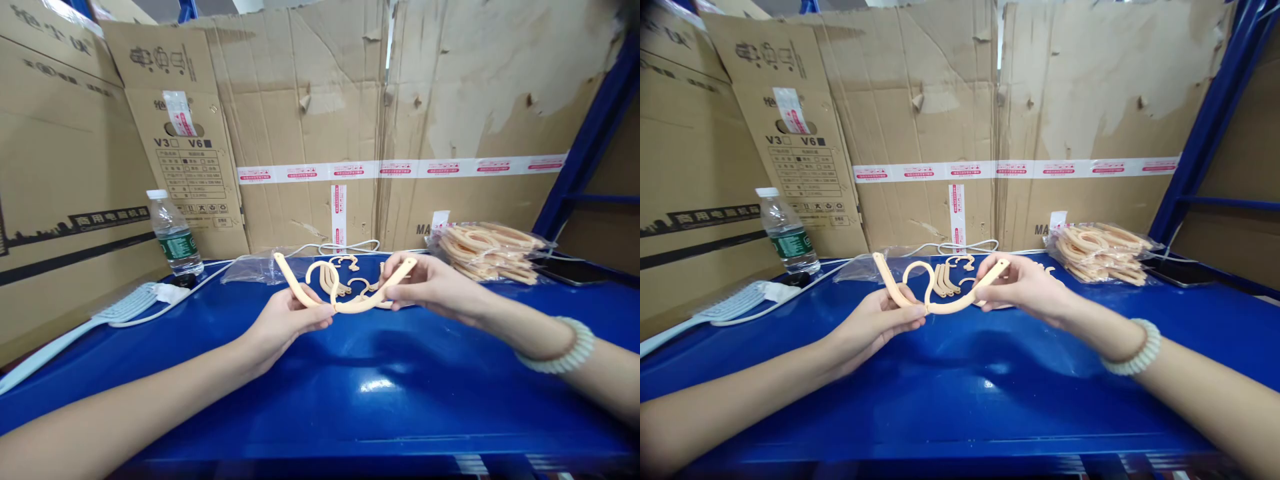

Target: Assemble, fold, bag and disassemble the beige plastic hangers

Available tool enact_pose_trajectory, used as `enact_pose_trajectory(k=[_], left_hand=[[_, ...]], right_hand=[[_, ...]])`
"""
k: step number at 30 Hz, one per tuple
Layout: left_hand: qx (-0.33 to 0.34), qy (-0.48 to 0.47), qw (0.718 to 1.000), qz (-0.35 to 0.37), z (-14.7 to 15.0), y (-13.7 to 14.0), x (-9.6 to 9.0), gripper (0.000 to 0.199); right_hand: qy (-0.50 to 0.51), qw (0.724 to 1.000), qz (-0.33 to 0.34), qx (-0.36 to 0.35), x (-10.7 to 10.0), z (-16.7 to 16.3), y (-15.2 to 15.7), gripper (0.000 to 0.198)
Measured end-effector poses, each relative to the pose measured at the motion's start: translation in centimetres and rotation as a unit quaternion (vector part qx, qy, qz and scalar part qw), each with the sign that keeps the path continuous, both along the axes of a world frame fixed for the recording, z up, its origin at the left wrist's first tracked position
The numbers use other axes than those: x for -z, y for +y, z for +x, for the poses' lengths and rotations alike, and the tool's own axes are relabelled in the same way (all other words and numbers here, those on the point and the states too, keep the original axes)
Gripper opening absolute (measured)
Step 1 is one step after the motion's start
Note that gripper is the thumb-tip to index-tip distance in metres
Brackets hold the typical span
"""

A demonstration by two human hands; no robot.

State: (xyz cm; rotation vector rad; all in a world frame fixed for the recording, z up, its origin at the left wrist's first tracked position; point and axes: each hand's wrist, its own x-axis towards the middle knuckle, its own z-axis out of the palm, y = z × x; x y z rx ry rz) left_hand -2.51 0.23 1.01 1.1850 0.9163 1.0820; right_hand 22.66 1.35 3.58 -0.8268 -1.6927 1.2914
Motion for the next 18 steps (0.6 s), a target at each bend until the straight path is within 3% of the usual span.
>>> enact_pose_trajectory(k=[3,6,10,13,15,18], left_hand=[[0.003,-0.021,1.0,0.001,-0.5,0.8,-0.6,0.028],[0.017,-0.029,0.999,0.01,-1.1,1.9,-0.9,0.023],[-0.007,-0.016,1.0,0.011,-2.3,3.6,-1.4,0.024],[0.022,0.105,0.992,0.066,-3.4,4.7,-1.9,0.022],[0.065,0.253,0.951,0.164,-4.1,5.3,-2.1,0.018],[0.105,0.424,0.841,0.317,-4.6,5.6,-2.1,0.015]], right_hand=[[-0.159,0.981,0.114,-0.013,-1.8,2.8,1.1,0.024],[-0.322,0.918,0.231,0.017,-2.9,4.9,1.9,0.023],[-0.432,0.867,0.247,-0.006,-3.0,6.8,2.7,0.021],[-0.47,0.844,0.255,-0.034,-2.8,7.2,3.1,0.018],[-0.482,0.837,0.255,-0.048,-2.6,7.1,3.1,0.017],[-0.49,0.836,0.236,-0.069,-2.3,6.7,3.1,0.018]])
